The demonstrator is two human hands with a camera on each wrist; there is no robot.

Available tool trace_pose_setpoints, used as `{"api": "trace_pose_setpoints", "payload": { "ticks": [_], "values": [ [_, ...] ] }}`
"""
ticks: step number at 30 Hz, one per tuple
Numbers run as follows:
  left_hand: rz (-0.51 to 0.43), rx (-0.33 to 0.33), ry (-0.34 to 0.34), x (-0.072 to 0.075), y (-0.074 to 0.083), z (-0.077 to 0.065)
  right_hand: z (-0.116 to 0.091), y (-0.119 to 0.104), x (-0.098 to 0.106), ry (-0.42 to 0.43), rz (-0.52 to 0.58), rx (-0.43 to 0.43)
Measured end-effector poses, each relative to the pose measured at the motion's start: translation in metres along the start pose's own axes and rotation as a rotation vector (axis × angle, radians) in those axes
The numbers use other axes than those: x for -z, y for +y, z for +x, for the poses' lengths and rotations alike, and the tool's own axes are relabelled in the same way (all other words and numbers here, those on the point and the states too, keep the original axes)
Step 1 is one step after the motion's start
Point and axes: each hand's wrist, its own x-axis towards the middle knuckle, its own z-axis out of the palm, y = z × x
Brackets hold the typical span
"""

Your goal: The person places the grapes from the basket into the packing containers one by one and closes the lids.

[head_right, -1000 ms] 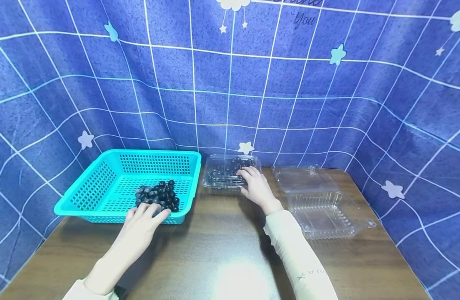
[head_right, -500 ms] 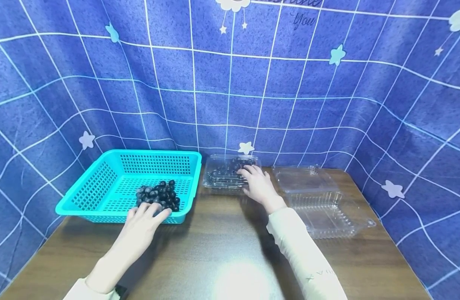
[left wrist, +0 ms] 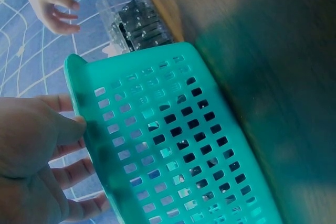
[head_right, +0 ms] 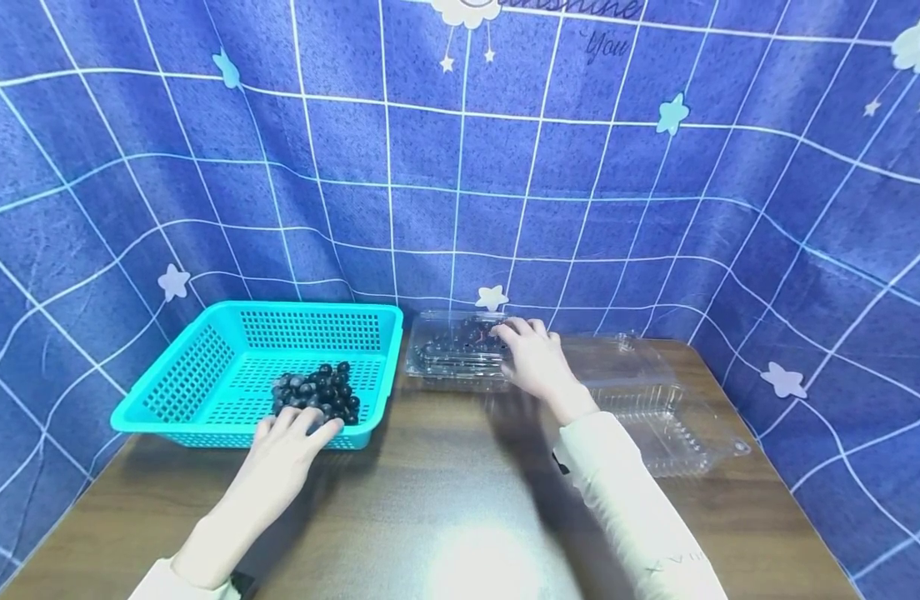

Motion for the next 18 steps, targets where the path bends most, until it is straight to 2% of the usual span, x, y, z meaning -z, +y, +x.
{"api": "trace_pose_setpoints", "payload": {
  "ticks": [18],
  "values": [
    [-0.001, 0.003, -0.010, -0.001, 0.000, 0.000, -0.016, 0.044, 0.041, 0.050, -0.073, -0.034]
  ]
}}
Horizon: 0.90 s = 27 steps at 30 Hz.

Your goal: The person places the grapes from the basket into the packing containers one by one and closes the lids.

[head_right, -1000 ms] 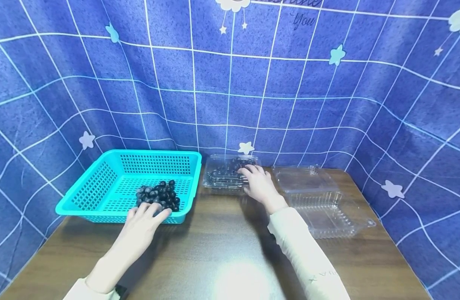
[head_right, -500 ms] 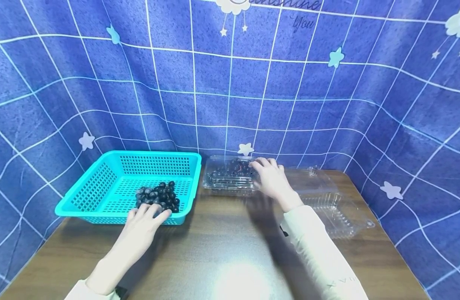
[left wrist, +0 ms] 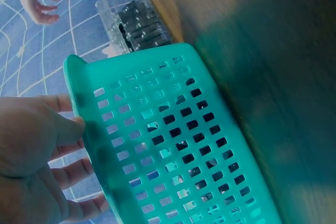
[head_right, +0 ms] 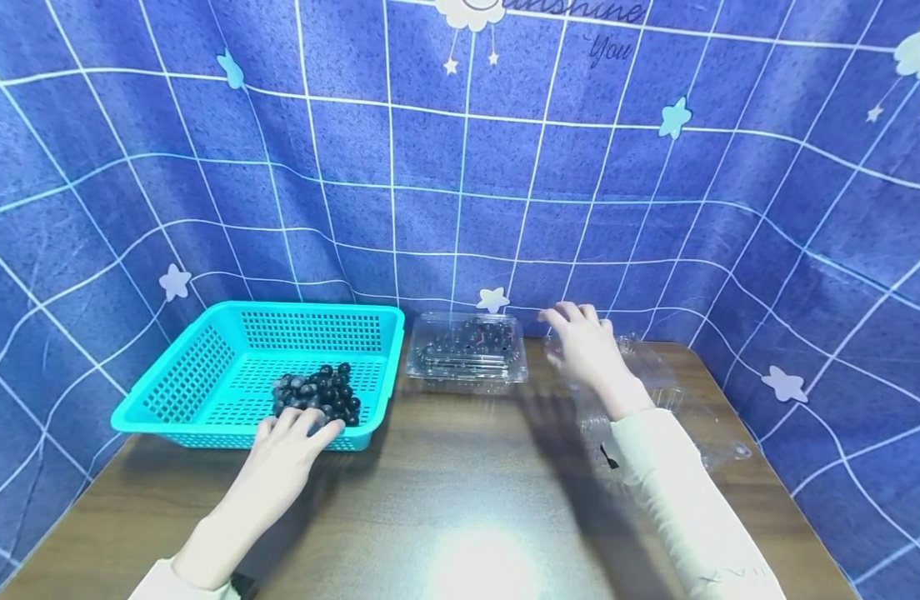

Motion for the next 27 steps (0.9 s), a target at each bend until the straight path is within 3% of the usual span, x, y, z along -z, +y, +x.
{"api": "trace_pose_setpoints", "payload": {
  "ticks": [13, 27],
  "values": [
    [-0.008, 0.004, 0.004, 0.001, 0.001, 0.002, -0.024, 0.032, 0.015, 0.028, -0.049, 0.011],
    [-0.007, 0.013, 0.002, 0.000, 0.001, -0.001, -0.053, 0.071, 0.024, 0.023, -0.073, -0.031]
  ]
}}
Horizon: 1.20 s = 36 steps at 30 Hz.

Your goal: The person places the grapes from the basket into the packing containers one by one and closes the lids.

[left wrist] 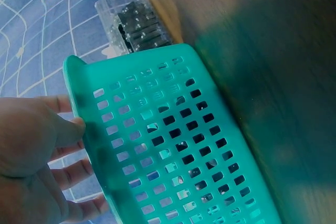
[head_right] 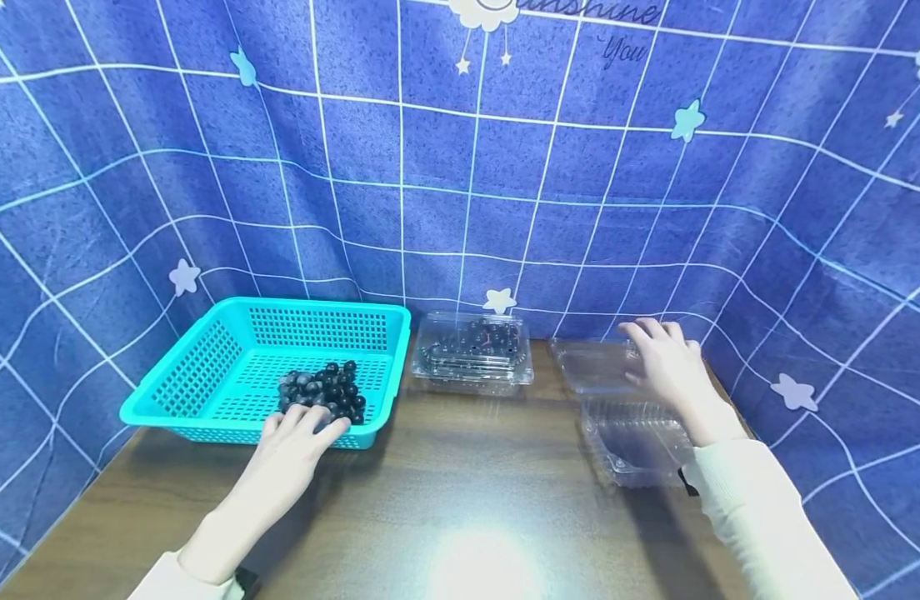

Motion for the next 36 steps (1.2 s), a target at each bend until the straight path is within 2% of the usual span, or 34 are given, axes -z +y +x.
{"api": "trace_pose_setpoints", "payload": {
  "ticks": [12, 22, 30, 36],
  "values": [
    [0.030, -0.014, 0.006, -0.001, 0.000, 0.000, -0.028, 0.022, -0.008, 0.003, 0.029, -0.088],
    [0.040, -0.018, 0.007, -0.002, 0.000, -0.001, -0.055, 0.035, -0.028, -0.030, 0.033, -0.176],
    [0.035, -0.021, 0.020, -0.002, 0.000, -0.001, -0.074, 0.042, -0.047, -0.035, 0.048, -0.272],
    [0.033, -0.024, 0.032, -0.002, 0.000, -0.001, -0.085, 0.041, -0.052, -0.044, 0.058, -0.378]
  ]
}}
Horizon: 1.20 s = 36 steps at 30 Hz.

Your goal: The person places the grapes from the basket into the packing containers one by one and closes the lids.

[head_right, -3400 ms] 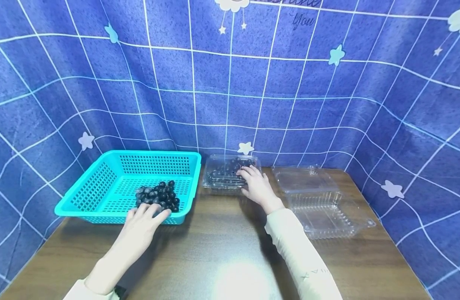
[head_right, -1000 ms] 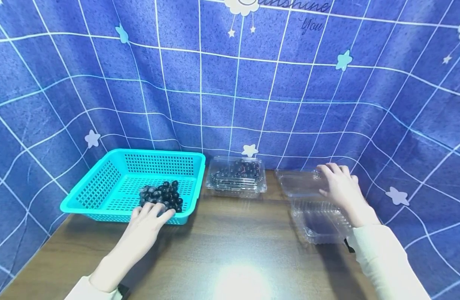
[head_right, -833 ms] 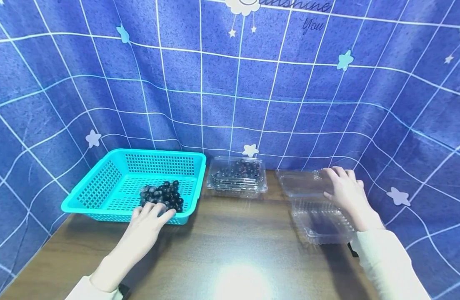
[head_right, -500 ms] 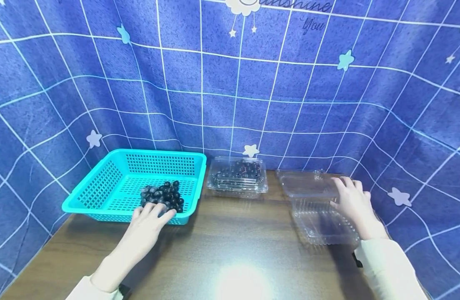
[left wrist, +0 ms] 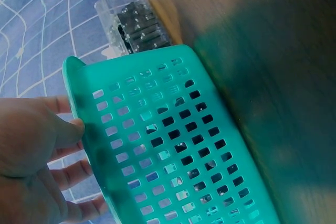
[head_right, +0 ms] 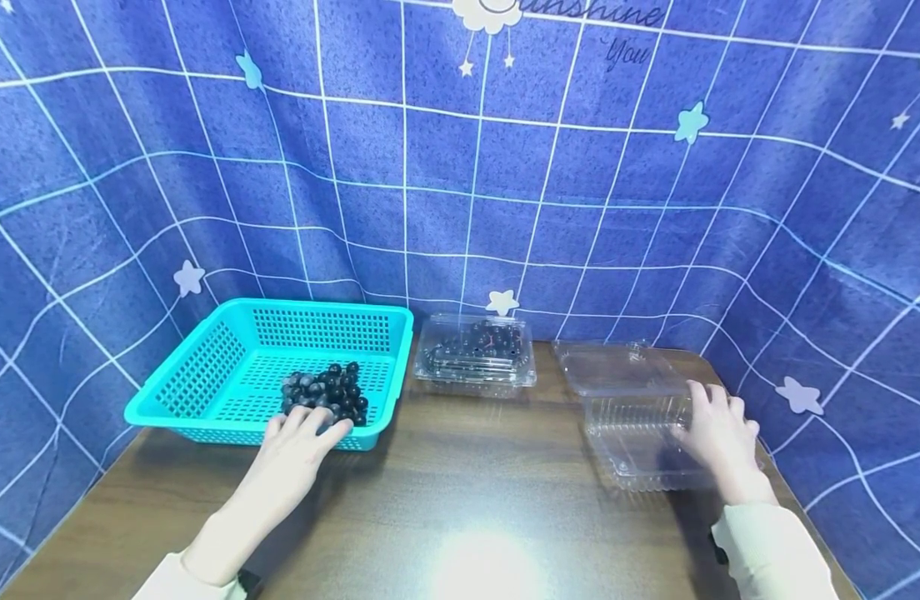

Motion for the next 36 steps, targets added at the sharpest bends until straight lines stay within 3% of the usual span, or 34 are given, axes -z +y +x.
{"api": "trace_pose_setpoints", "payload": {
  "ticks": [11, 17, 29, 36],
  "values": [
    [0.006, 0.008, -0.011, 0.000, 0.000, 0.000, -0.015, 0.010, -0.009, -0.055, 0.003, -0.096],
    [0.004, 0.006, -0.003, -0.001, 0.000, -0.001, -0.020, 0.010, -0.013, -0.023, 0.021, -0.132],
    [0.012, -0.001, 0.012, -0.001, 0.000, -0.001, -0.016, 0.027, -0.014, 0.039, 0.078, -0.112],
    [0.013, -0.002, 0.013, -0.001, 0.000, 0.000, -0.015, 0.036, -0.006, 0.071, 0.151, -0.043]
  ]
}}
